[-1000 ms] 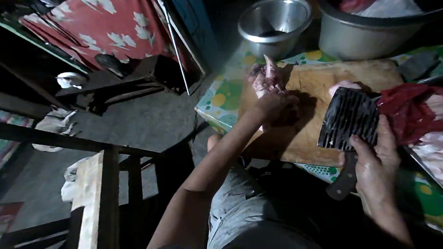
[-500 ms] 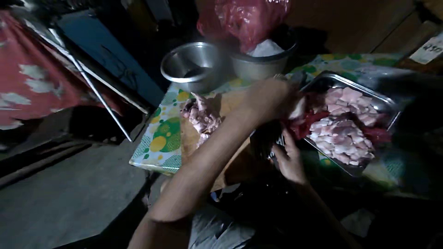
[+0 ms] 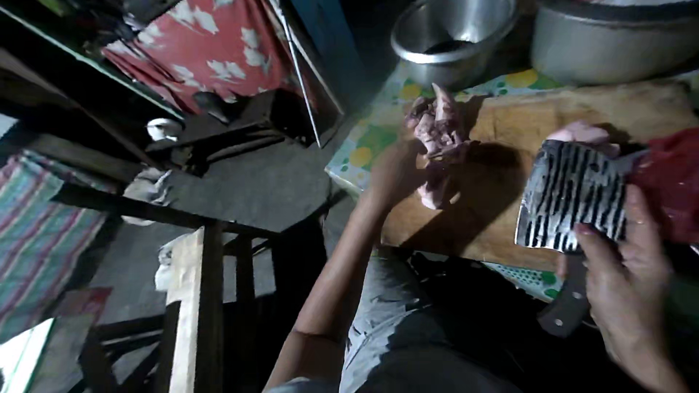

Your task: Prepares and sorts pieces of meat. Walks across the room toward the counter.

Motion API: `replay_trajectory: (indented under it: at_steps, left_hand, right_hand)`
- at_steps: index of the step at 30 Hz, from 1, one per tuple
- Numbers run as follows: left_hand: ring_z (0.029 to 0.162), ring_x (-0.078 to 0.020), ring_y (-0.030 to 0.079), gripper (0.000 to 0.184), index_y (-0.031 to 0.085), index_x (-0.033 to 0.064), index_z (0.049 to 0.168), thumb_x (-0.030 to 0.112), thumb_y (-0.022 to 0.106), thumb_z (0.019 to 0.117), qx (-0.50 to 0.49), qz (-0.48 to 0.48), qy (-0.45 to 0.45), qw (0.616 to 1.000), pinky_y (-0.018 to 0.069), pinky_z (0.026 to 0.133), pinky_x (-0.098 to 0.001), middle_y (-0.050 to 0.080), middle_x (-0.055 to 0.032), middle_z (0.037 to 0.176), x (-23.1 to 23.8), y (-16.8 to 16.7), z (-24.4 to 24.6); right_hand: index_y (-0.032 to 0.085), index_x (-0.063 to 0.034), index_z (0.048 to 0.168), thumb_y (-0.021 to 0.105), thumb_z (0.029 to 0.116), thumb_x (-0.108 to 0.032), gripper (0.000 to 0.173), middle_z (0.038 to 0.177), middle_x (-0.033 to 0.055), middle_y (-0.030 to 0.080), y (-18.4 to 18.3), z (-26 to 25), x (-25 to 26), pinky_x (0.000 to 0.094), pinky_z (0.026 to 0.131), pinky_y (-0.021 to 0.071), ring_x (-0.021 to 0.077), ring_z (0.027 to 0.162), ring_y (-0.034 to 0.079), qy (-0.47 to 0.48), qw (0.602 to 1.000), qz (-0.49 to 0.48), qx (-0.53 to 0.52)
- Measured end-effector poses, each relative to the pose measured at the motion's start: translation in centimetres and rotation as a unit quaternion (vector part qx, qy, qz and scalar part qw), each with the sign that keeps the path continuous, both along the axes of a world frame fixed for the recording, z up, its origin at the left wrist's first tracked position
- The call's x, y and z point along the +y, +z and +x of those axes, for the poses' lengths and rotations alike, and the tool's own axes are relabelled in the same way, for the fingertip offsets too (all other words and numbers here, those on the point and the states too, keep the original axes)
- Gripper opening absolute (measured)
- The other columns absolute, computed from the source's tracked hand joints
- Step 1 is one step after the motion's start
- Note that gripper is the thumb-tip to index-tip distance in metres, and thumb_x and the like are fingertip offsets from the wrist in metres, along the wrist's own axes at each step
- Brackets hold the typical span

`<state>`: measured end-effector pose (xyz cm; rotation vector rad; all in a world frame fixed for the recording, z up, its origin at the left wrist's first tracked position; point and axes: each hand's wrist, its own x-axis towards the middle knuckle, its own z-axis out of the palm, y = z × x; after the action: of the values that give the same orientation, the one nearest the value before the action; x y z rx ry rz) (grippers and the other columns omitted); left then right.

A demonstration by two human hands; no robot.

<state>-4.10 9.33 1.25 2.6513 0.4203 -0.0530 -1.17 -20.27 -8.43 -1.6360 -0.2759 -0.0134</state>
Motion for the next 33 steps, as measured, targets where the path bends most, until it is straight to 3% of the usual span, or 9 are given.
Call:
replay_trajectory:
  at_steps: [4,9,13,17,24,26,28,31,33]
  left_hand:
    - [0.102,-0.0335,0.068,0.039,0.067,0.0031,0.125,0.022,0.077,0.0925,-0.08,-0.11,0.062,0.989,0.057,0.088,-0.053,0.067,-0.0201,0.115,-1.2,-5.2,-1.6]
    - [0.063,-0.0076,0.058,0.019,0.068,0.0014,0.107,0.017,0.058,0.1044,-0.143,-0.436,0.061,0.886,0.052,0.059,-0.0245,0.065,-0.0049,0.08,0.0,-6.4,-2.7]
    - [0.082,-0.0102,0.066,0.018,0.067,-0.0033,0.114,-0.002,0.065,0.0957,-0.186,-0.553,0.008,0.812,0.0582,0.078,-0.0285,0.07,-0.0081,0.095,-0.8,-7.2,-2.8]
    - [0.092,-0.0123,0.067,0.022,0.067,-0.0041,0.11,-0.011,0.065,0.0896,-0.269,-0.595,-0.054,0.755,0.0586,0.085,-0.0309,0.069,-0.0092,0.104,-1.8,-8.2,-3.1]
    - [0.08,-0.0043,0.068,0.019,0.067,0.0075,0.105,-0.004,0.056,0.0947,-0.238,-0.729,-0.026,0.642,0.0583,0.076,-0.0255,0.071,0.0036,0.091,-3.2,-8.7,-3.3]
    - [0.078,-0.0037,0.066,0.019,0.067,0.0062,0.107,-0.005,0.055,0.0959,-0.236,-0.714,0.0,0.659,0.0572,0.074,-0.024,0.07,0.0033,0.088,-3.3,-8.2,-2.9]
    - [0.083,-0.0059,0.066,0.017,0.067,-0.0016,0.109,-0.008,0.059,0.0957,-0.282,-0.633,-0.004,0.721,0.0573,0.078,-0.0247,0.07,-0.0027,0.095,-3.3,-7.5,-2.7]
    - [0.111,-0.0183,0.066,0.013,0.075,-0.0051,0.102,-0.005,0.066,0.0924,-0.326,-0.37,-0.118,0.862,0.054,0.099,-0.0331,0.071,-0.0144,0.113,-3.3,-8.5,-3.1]
    - [0.122,-0.0265,0.064,0.015,0.078,0.0004,0.103,-0.001,0.064,0.0955,-0.326,-0.226,-0.191,0.898,0.0496,0.108,-0.0375,0.072,-0.0153,0.117,-3.9,-9.8,-4.1]
  right_hand:
    - [0.025,-0.0078,0.161,0.054,0.1005,-0.009,0.067,0.154,0.0082,0.043,0.4,0.0,0.0,0.0226,0.048,0.0533,0.0029,0.067,0.061,0.01,1.0,-0.019,-0.002]
    - [0.022,-0.0108,0.162,0.051,0.1017,-0.009,0.067,0.149,0.0058,0.046,1.2,-0.2,0.4,0.0231,0.043,0.0523,0.0035,0.061,0.06,-0.008,0.999,-0.022,0.032]
    - [0.019,-0.0086,0.163,0.049,0.1019,-0.007,0.068,0.151,0.0075,0.043,1.4,-0.3,0.6,0.022,0.044,0.0518,0.0031,0.062,0.059,-0.005,0.999,-0.031,0.021]
    - [0.018,-0.0072,0.162,0.049,0.1019,-0.006,0.068,0.148,0.0065,0.045,1.3,-0.3,0.7,0.0214,0.043,0.0515,0.0023,0.059,0.058,-0.008,0.999,-0.034,0.017]
    - [0.019,-0.0059,0.162,0.048,0.1014,-0.006,0.067,0.151,0.005,0.042,1.5,-0.5,1.1,0.0171,0.047,0.052,-0.0014,0.064,0.059,-0.017,0.999,-0.04,0.014]
    - [0.018,-0.0056,0.162,0.048,0.1015,-0.005,0.067,0.151,0.0051,0.042,1.4,-0.5,1.1,0.0173,0.046,0.051,-0.0009,0.064,0.058,-0.016,0.999,-0.039,0.012]
    - [0.018,-0.0049,0.162,0.049,0.1016,-0.005,0.068,0.15,0.0054,0.043,1.3,-0.5,1.1,0.0176,0.044,0.0512,-0.0005,0.064,0.059,-0.013,0.999,-0.035,0.008]
    - [0.018,-0.0052,0.162,0.048,0.1013,-0.005,0.067,0.153,0.0079,0.041,1.4,-0.6,1.0,0.0201,0.044,0.0509,0.0019,0.064,0.06,-0.01,0.999,-0.043,0.008]
    - [0.018,-0.0054,0.162,0.047,0.1013,-0.005,0.067,0.152,0.0076,0.042,1.4,-0.5,1.1,0.0201,0.044,0.0513,0.0016,0.064,0.06,-0.014,0.998,-0.053,0.006]
